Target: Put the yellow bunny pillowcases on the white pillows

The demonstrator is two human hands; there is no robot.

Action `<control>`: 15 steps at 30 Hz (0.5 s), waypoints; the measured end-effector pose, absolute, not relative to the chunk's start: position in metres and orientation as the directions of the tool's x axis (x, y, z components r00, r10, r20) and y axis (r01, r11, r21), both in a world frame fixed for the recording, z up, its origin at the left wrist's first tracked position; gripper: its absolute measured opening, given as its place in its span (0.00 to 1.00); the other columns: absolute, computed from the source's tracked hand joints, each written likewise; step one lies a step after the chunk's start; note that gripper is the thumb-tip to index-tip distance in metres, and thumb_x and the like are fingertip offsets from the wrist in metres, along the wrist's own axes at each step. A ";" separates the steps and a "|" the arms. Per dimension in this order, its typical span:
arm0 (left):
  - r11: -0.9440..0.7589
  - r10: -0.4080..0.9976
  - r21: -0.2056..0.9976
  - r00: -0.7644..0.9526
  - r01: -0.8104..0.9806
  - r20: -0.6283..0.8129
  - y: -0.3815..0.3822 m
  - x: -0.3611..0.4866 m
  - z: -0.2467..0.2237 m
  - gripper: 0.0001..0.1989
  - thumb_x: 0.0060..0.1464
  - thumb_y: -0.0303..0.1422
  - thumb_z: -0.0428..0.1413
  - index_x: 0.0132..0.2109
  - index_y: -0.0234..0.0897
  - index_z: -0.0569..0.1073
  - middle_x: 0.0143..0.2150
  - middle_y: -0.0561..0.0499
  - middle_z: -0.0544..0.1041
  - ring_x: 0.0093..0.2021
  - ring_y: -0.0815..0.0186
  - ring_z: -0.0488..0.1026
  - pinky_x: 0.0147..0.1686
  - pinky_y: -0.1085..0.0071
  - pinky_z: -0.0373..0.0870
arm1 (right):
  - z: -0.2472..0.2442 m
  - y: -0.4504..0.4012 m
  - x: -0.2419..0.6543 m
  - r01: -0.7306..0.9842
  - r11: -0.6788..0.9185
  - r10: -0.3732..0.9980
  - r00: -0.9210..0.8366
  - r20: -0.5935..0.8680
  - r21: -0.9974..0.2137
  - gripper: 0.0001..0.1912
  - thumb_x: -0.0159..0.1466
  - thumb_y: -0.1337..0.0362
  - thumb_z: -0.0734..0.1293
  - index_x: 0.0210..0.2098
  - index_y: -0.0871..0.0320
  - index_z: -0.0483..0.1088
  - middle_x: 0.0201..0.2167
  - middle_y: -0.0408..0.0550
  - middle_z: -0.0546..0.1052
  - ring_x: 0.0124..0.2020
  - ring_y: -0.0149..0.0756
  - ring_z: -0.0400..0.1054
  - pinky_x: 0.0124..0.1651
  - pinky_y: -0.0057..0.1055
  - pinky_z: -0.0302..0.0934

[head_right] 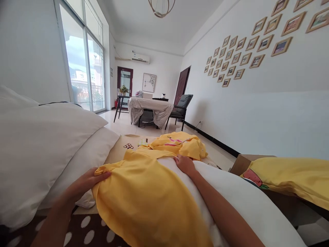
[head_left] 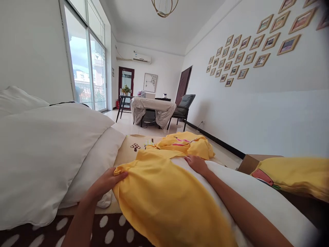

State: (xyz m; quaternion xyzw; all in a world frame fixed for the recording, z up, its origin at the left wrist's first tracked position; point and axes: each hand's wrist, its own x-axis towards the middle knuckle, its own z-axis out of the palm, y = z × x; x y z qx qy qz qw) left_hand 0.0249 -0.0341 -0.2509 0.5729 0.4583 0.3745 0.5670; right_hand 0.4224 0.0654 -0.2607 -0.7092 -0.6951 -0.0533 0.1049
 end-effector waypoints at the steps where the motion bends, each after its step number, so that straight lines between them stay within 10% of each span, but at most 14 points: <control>1: 0.065 0.957 0.995 0.278 0.075 -0.083 -0.035 0.025 -0.250 0.18 0.45 0.44 0.62 0.41 0.37 0.77 0.39 0.47 0.79 0.44 0.53 0.74 0.40 0.68 0.70 | -0.252 0.058 0.422 0.998 -0.030 0.960 0.046 0.277 -0.062 0.21 0.67 0.54 0.53 0.37 0.60 0.72 0.35 0.57 0.78 0.37 0.44 0.72 0.36 0.34 0.57; 8: 0.010 0.951 0.998 0.309 -0.060 0.009 -0.032 0.020 -0.256 0.19 0.47 0.43 0.62 0.44 0.37 0.77 0.44 0.46 0.79 0.47 0.54 0.73 0.46 0.67 0.69 | -0.151 0.009 0.439 0.979 -0.204 0.701 0.166 0.693 -0.027 0.24 0.68 0.53 0.49 0.37 0.60 0.70 0.28 0.55 0.75 0.30 0.43 0.67 0.31 0.33 0.49; 15: -0.008 0.942 1.000 0.336 0.030 -0.002 -0.006 0.047 -0.298 0.15 0.36 0.36 0.67 0.34 0.35 0.77 0.35 0.47 0.80 0.45 0.50 0.73 0.45 0.63 0.69 | -0.103 -0.038 0.429 0.954 -0.153 0.244 -0.217 0.945 0.259 0.22 0.66 0.55 0.57 0.19 0.56 0.64 0.13 0.46 0.62 0.20 0.34 0.54 0.30 0.32 0.48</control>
